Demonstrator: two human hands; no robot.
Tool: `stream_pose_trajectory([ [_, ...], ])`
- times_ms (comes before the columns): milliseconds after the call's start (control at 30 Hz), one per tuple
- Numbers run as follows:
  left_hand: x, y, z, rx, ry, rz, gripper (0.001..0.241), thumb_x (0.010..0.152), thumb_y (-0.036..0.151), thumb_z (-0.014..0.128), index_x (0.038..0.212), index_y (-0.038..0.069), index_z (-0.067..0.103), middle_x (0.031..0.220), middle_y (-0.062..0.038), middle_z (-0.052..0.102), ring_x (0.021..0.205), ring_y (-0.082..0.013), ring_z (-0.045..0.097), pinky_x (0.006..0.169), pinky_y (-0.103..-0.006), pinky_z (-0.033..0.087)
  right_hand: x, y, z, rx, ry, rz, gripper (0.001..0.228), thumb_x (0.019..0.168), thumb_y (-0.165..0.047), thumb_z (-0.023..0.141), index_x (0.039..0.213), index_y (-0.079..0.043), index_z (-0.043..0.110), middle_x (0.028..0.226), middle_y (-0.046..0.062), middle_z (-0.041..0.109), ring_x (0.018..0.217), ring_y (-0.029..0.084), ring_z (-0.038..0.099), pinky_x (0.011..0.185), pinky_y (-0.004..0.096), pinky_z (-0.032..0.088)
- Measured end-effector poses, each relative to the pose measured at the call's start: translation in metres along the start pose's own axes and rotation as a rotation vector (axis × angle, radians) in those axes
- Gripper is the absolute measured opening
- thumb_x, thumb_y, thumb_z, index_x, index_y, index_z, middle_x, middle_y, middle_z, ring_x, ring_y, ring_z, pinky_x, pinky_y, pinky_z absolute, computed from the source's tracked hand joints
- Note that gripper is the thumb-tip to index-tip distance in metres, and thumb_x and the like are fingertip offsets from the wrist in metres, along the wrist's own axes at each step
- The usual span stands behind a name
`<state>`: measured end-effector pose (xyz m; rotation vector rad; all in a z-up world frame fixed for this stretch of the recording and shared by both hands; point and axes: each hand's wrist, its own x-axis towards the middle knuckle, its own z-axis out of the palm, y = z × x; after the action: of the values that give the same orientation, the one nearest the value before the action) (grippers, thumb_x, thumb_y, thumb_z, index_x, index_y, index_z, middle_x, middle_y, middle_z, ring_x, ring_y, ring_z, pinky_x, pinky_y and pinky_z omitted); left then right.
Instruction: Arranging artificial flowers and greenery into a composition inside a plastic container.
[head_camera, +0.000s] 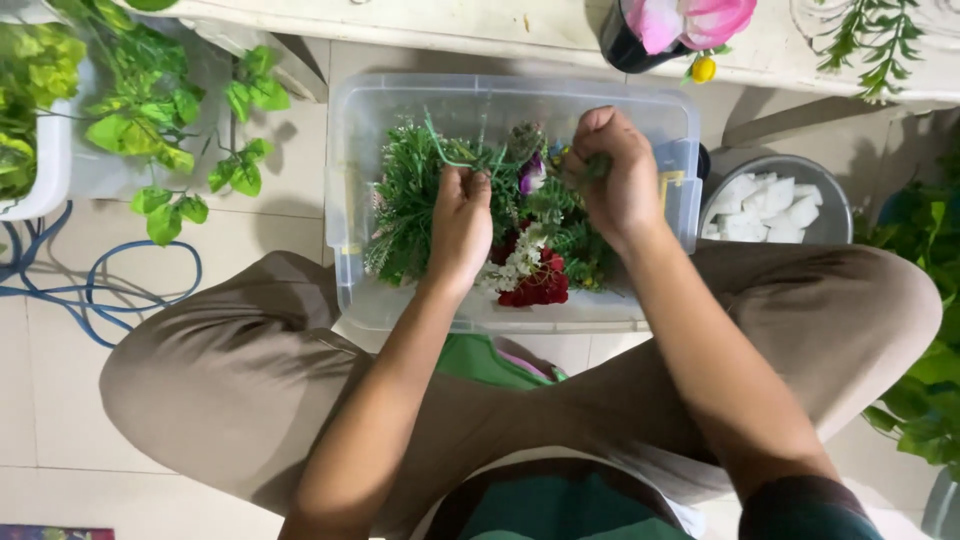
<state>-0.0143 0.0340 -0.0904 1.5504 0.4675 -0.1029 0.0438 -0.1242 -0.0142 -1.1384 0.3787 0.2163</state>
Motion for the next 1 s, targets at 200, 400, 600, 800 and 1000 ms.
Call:
stream_pose_trajectory([
  [200, -0.003, -0.008, 0.012, -0.085, -0.126, -0.087, 0.042, 0.096, 0.031, 0.061, 0.129, 0.008, 0.054, 0.13, -0.022, 0.056, 0.123, -0.039, 0.054, 0.107, -0.0598, 0.036, -0.033, -0.031, -0.001, 0.014, -0.113, -0.009, 0.01, 0.084, -0.008, 0.051, 0.093, -0.011, 0.053, 0.075, -0.001, 0.038, 0.064, 0.01, 0.043, 0.055, 0.026, 0.037],
  [400, -0.04, 0.05, 0.01, -0.025, -0.297, -0.035, 0.012, 0.092, 0.019, 0.065, 0.097, 0.01, 0.058, 0.077, -0.002, 0.05, 0.064, -0.018, 0.051, 0.071, -0.0364, 0.046, -0.048, -0.024, -0.011, -0.23, -0.092, -0.099, 0.012, 0.101, -0.003, 0.043, 0.104, -0.009, 0.054, 0.084, 0.0, 0.05, 0.073, 0.014, 0.056, 0.059, 0.026, 0.045],
  [600, -0.052, 0.072, 0.014, -0.143, -0.268, -0.076, 0.019, 0.092, 0.025, 0.064, 0.09, 0.007, 0.058, 0.08, -0.003, 0.052, 0.078, -0.0177, 0.056, 0.077, -0.0393, 0.048, -0.049, -0.018, -0.005, -0.163, 0.051, -0.095, 0.007, 0.103, -0.005, 0.052, 0.107, -0.009, 0.058, 0.084, 0.0, 0.054, 0.077, 0.01, 0.06, 0.073, 0.026, 0.056],
  [800, -0.054, 0.076, 0.007, -0.082, -0.202, -0.018, 0.033, 0.095, 0.038, 0.069, 0.082, 0.009, 0.062, 0.071, -0.004, 0.056, 0.068, -0.0157, 0.061, 0.066, -0.0329, 0.05, -0.049, -0.017, -0.004, -0.185, 0.11, -0.044, 0.008, 0.102, -0.006, 0.056, 0.108, -0.008, 0.06, 0.087, 0.0, 0.058, 0.08, 0.01, 0.067, 0.077, 0.032, 0.067],
  [1000, -0.054, 0.09, 0.004, -0.079, -0.15, -0.011, 0.027, 0.097, 0.029, 0.067, 0.079, 0.009, 0.063, 0.07, -0.002, 0.051, 0.073, -0.0134, 0.055, 0.071, -0.0345, 0.046, -0.053, -0.017, -0.018, -0.811, -0.177, -0.397, 0.022, 0.102, -0.008, 0.062, 0.123, -0.003, 0.067, 0.127, 0.024, 0.063, 0.129, 0.044, 0.058, 0.106, 0.063, 0.046],
])
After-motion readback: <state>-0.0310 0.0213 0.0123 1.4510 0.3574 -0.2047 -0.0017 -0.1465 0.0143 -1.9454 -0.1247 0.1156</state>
